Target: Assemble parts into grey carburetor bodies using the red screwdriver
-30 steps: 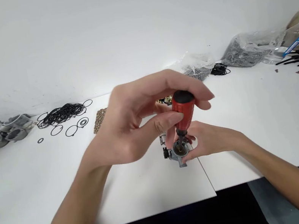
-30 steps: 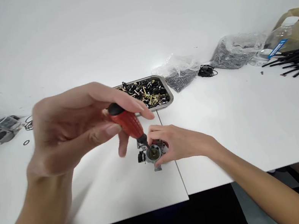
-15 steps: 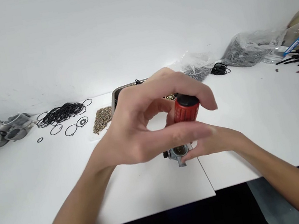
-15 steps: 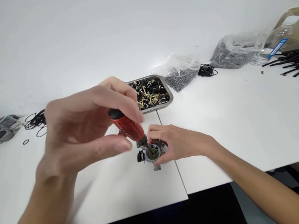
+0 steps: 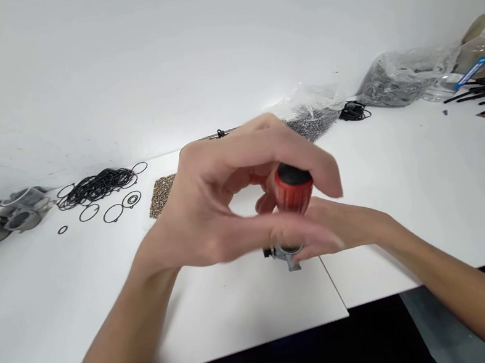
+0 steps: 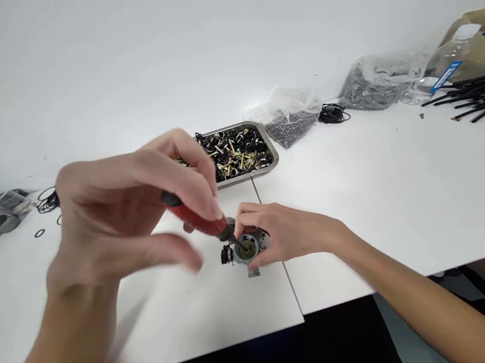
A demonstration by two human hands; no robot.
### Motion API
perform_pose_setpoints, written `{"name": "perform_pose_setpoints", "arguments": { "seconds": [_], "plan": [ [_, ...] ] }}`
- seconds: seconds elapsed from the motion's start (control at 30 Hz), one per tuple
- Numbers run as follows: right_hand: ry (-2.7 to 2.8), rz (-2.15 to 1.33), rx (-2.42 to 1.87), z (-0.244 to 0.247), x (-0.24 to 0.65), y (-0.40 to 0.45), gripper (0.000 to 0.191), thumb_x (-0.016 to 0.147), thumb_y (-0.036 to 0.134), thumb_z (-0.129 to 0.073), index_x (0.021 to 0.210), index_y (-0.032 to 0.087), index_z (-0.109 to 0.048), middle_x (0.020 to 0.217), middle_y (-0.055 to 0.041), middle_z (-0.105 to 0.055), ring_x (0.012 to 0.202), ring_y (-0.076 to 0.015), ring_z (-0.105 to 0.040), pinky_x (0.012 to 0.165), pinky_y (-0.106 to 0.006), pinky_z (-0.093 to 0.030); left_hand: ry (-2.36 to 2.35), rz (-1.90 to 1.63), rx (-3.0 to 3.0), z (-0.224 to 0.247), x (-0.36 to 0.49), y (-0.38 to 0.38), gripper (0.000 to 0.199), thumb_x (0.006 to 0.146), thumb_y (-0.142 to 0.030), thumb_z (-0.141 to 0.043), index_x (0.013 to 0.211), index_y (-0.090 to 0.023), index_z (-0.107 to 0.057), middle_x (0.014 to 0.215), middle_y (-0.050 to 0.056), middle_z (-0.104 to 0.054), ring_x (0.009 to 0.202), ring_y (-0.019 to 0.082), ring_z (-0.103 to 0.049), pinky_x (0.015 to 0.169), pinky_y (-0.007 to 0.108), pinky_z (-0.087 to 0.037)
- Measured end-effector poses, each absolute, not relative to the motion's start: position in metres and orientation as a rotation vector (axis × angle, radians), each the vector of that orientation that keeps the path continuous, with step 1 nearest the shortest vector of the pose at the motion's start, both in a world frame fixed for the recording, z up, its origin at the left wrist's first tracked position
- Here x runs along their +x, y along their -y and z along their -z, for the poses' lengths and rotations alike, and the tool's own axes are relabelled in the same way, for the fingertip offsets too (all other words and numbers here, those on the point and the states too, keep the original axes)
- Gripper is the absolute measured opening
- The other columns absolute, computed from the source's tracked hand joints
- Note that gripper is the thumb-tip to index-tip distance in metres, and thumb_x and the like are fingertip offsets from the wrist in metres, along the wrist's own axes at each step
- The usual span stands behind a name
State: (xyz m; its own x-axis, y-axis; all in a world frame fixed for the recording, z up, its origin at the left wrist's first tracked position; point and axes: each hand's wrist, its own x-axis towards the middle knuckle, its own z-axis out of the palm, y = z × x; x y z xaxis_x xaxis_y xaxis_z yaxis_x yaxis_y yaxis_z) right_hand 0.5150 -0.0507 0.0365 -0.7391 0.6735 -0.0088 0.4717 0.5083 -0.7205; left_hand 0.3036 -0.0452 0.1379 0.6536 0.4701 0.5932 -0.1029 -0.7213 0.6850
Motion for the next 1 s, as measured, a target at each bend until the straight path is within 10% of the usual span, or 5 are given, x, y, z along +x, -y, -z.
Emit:
{"name": "perform_pose_setpoints", "arguments": {
  "seconds": [0.23,0.47,1.0],
  "plan": [
    [2.462,-0.927,-1.053,-0.036,0.509,0.061,0.039,0.076,0.041,-0.079,0.108,0.025,-0.065,0.115,-0.0044,-0.06,0.098,-0.0245,-0.062,0.076,-0.033,-0.052,-0.294,-0.821,2.139,-0.14,0.303,0.053,0.034,0.086,-0.008,-0.063,0.112,-0.029,-0.072,0.099,0.002,-0.075,0.079,0.017,-0.072,0.06,0.026,-0.061],
    [2.496,-0.851,-1.187,-0.047,0.526,0.072,0.023,0.089,0.025,-0.065,0.112,0.027,-0.063,0.113,-0.0022,-0.055,0.083,-0.0162,-0.061,0.076,-0.031,-0.05,-0.35,-1.262,1.955,-0.146,0.289,0.045,0.025,0.078,-0.012,-0.075,0.102,-0.021,-0.073,0.09,0.004,-0.073,0.07,0.019,-0.072,0.039,0.022,-0.052],
    [2.029,-0.128,-1.949,-0.031,0.827,-0.057,0.031,0.07,0.041,-0.063,0.092,0.019,-0.068,0.095,-0.0157,-0.068,0.076,-0.0314,-0.063,0.073,-0.048,-0.05,-0.533,-1.393,1.957,-0.161,0.263,0.049,0.026,0.08,-0.01,-0.072,0.103,-0.021,-0.073,0.078,0.004,-0.073,0.065,0.018,-0.07,0.043,0.021,-0.052]
  ]
}}
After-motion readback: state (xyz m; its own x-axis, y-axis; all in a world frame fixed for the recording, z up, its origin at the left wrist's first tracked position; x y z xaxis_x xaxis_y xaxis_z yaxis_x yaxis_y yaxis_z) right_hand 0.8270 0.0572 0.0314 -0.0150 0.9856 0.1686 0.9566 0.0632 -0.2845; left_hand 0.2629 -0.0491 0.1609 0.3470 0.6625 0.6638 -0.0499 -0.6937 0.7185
